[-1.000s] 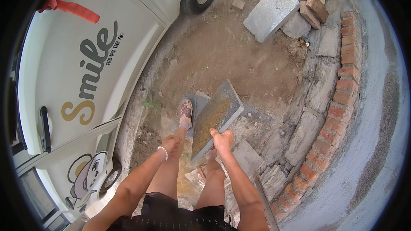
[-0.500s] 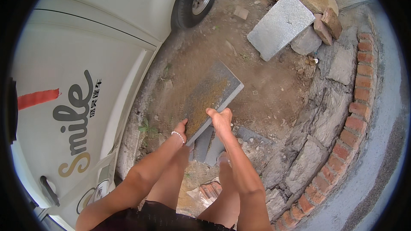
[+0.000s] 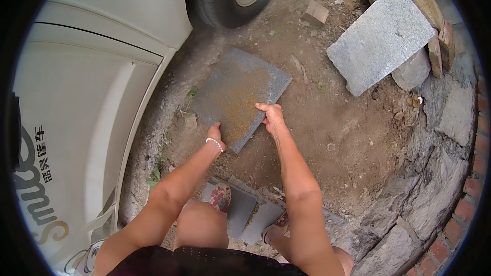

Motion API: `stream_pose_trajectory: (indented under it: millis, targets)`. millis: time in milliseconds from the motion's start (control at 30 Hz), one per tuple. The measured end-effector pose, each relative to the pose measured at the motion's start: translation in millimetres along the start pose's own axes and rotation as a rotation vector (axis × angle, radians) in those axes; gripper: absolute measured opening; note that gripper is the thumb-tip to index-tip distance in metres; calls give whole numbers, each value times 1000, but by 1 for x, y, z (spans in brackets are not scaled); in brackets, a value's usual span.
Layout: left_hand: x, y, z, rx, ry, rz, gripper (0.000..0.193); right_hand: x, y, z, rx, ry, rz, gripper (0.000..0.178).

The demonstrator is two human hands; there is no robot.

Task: The person replaces and levels floor tiles on a dirt surface by hand, using a small stone block to tamp them down.

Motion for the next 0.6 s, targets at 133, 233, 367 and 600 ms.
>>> stream_pose_trajectory:
  millis: [133, 233, 367, 600]
  targets:
    - [-18, -19, -23, -16, -151, 82, 50, -30, 13, 41, -119, 101, -14, 32]
    - [-39, -9, -2, -90, -329, 208, 63, -33, 19, 29, -164, 81, 39, 29]
    - [-64, 86, 62, -426, 314, -636, 57, -16, -14, 11, -85, -19, 245, 20]
    - [-41, 122, -51, -798, -184, -741, 48, 92, -90, -25, 382, 169, 319, 28]
Point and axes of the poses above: each hand's wrist, its own x-axis away from the middle knuckle, its own z-axis out of the back of the hand, y = z × x, the point moved 8 cm from there along -x, towards the middle knuckle, and after that the axes turned 3 degrees about -y, right-handed, at the moved point
